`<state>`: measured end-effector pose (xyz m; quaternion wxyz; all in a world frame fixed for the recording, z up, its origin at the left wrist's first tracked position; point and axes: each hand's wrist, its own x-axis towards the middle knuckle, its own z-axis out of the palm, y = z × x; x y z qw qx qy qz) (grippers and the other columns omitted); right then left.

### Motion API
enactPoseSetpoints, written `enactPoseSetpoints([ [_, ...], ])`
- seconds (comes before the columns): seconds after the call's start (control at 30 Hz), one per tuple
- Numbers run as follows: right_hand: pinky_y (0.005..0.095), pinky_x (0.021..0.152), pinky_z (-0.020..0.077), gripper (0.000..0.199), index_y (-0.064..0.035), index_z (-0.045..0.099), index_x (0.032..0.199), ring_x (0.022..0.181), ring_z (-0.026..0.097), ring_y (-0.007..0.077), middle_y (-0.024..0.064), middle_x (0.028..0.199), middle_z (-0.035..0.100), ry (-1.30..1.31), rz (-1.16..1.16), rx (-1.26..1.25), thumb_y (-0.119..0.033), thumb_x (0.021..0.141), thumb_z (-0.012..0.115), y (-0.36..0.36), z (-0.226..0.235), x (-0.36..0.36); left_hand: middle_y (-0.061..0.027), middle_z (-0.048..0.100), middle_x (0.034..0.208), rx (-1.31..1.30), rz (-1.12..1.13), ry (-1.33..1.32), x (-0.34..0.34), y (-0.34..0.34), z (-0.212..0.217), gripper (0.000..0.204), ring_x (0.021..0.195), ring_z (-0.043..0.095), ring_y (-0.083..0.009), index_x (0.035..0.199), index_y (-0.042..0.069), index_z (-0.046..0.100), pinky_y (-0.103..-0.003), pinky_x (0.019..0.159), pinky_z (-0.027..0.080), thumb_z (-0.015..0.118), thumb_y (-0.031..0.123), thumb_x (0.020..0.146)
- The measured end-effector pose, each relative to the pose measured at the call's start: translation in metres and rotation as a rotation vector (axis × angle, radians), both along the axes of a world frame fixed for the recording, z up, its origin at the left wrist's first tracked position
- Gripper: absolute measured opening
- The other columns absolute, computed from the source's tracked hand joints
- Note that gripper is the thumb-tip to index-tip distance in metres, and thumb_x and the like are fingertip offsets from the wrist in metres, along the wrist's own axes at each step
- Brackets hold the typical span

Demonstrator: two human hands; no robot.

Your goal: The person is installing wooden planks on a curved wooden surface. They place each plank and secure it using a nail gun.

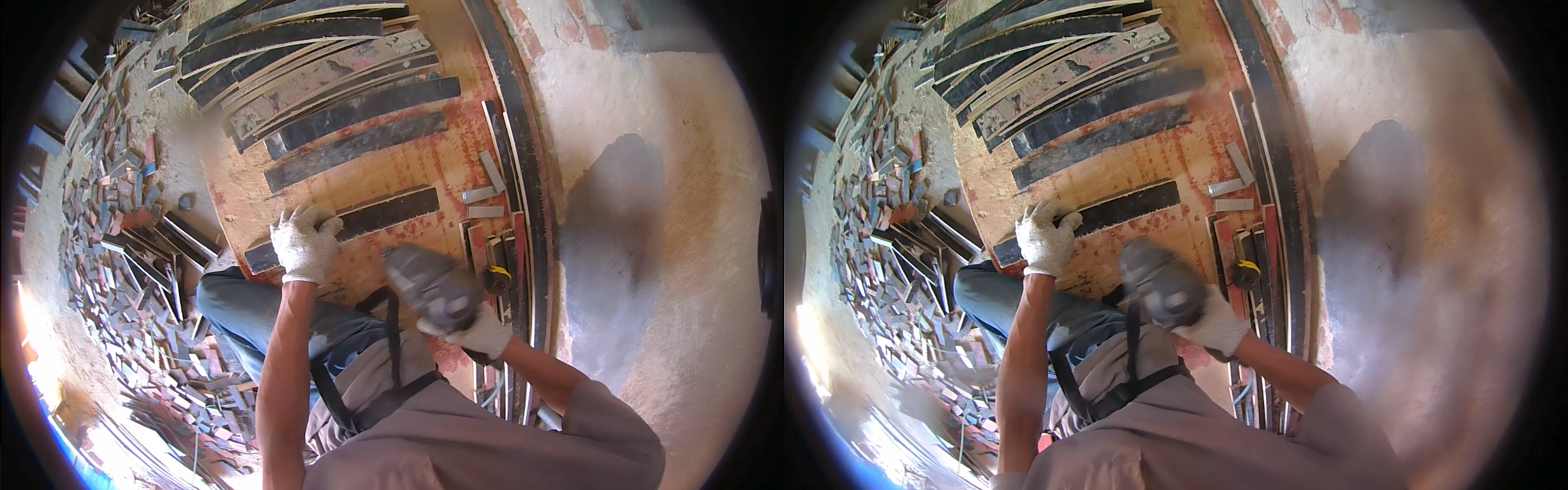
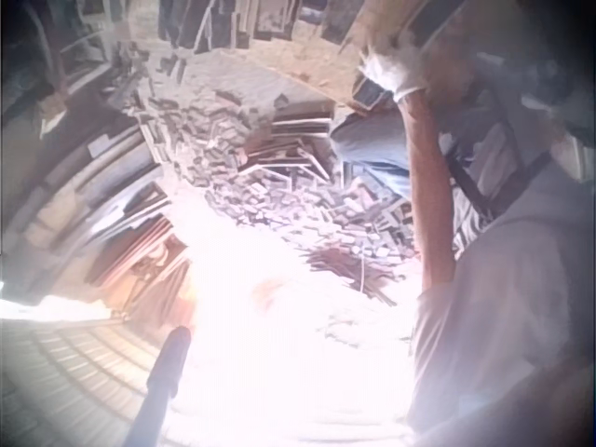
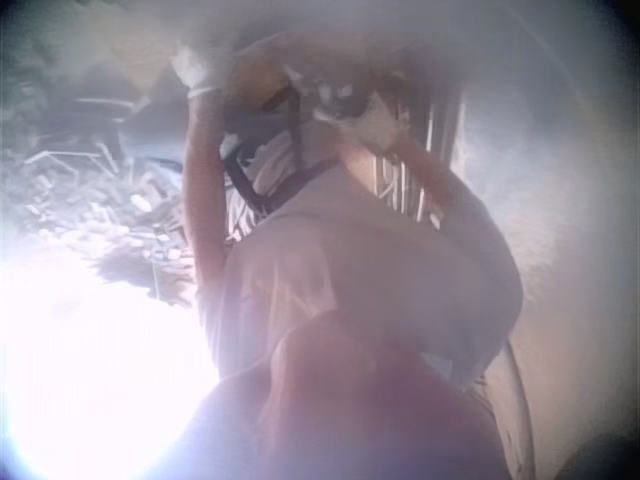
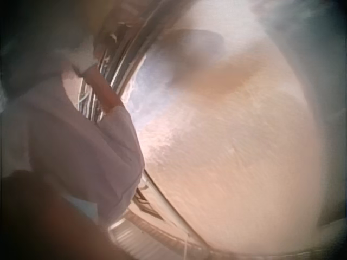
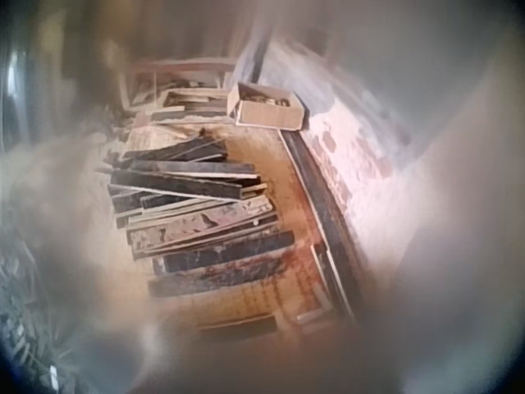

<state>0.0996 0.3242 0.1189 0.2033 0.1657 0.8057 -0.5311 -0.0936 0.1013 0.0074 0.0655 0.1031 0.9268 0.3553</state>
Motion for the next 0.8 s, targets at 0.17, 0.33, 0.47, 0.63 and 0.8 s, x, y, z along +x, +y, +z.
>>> enactPoseSetpoints([
  [0.17, 0.0298, 0.048, 0.0467, 0.021, -0.0045, 0.067, 0.098, 0.052, 0.059, 0.0133, 0.0034, 0.062, 0.063, -0.392, -0.464, -0.245, -0.022, 0.091, 0.076, 0.037, 0.058, -0.025, -0.0033, 0.072, 0.078, -0.016, 0.014, -0.028, 0.001, -0.001, -0.001, 0.009, 0.086, 0.065, -0.0258, 0.078, 0.015, 0.077, -0.043, 0.086, 0.048, 0.08, 0.022, 0.073],
  [0.33, 0.0302, 0.055, 0.0449, 0.029, -0.004, 0.063, 0.07, 0.051, 0.056, 0.0154, 0.0056, 0.057, 0.058, -0.401, -0.454, -0.129, -0.019, 0.095, 0.065, 0.057, 0.051, -0.054, -0.0034, 0.072, 0.079, 0.003, 0.005, -0.045, -0.001, -0.002, -0.001, 0.01, 0.087, 0.065, -0.0262, 0.078, 0.014, 0.077, -0.044, 0.087, 0.047, 0.081, 0.022, 0.073],
  [0.47, 0.032, 0.05, 0.0424, 0.033, -0.007, 0.054, 0.061, 0.048, 0.054, 0.0169, 0.0068, 0.055, 0.056, -0.362, -0.455, -0.153, -0.016, 0.091, 0.065, 0.063, 0.042, -0.057, -0.0039, 0.072, 0.082, -0.034, -0.002, -0.035, -0.001, 0.0, 0.001, 0.012, 0.088, 0.064, -0.0283, 0.077, 0.014, 0.077, -0.044, 0.088, 0.046, 0.08, 0.024, 0.073],
  [0.63, 0.0315, 0.048, 0.0416, 0.02, -0.0043, 0.063, 0.072, 0.046, 0.052, 0.016, 0.0054, 0.056, 0.054, -0.348, -0.429, -0.162, -0.014, 0.09, 0.065, 0.064, 0.038, -0.055, -0.0051, 0.071, 0.083, -0.008, -0.003, -0.003, 0.0, -0.002, -0.001, 0.012, 0.088, 0.063, -0.031, 0.075, 0.014, 0.076, -0.045, 0.088, 0.045, 0.079, 0.026, 0.073],
  [0.8, 0.0302, 0.046, 0.0407, 0.018, -0.0027, 0.065, 0.105, 0.045, 0.052, 0.0166, 0.0042, 0.058, 0.054, -0.368, -0.546, -0.246, -0.014, 0.09, 0.065, 0.056, 0.053, -0.064, -0.0046, 0.071, 0.083, 0.017, 0.001, -0.025, 0.002, -0.002, -0.001, 0.011, 0.089, 0.063, -0.0304, 0.075, 0.015, 0.076, -0.045, 0.088, 0.045, 0.08, 0.025, 0.073],
])
